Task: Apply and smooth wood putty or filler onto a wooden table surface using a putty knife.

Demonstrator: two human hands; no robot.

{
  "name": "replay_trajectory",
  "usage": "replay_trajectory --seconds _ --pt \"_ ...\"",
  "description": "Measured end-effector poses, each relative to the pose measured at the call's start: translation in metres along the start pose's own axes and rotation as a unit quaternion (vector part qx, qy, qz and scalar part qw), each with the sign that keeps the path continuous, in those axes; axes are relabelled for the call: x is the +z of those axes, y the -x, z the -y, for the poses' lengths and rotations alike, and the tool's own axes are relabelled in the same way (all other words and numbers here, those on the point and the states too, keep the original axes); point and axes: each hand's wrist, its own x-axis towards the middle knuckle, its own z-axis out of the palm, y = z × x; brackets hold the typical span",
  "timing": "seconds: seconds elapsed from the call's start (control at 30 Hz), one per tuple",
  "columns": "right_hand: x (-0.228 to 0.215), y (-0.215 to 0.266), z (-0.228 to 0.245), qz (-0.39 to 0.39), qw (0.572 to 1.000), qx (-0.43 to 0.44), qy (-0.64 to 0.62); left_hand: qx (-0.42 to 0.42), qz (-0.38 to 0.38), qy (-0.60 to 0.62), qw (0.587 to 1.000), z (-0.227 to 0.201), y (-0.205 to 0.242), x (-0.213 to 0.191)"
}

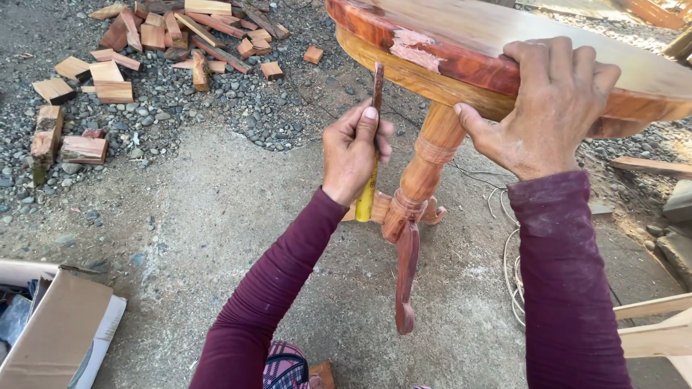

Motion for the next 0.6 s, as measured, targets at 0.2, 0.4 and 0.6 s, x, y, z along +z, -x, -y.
replay_trajectory --seconds 0.2,0.4,0.6 --pt "-0.0018 0.0015 0.0011 0.001 1.0 0.006 0.006 0.015 0.005 -0.003 1.0 0.0014 -0.0079 0.0019" --pt "-0.0053 0.0025 0.0022 0.003 1.0 0.005 0.006 0.015 -0.006 -0.006 1.0 0.0004 -0.0082 0.0072" --pt "-0.0056 0.0037 0.0026 -0.001 1.0 0.004 0.005 0.032 0.001 -0.029 0.999 -0.0018 -0.0037 0.0076"
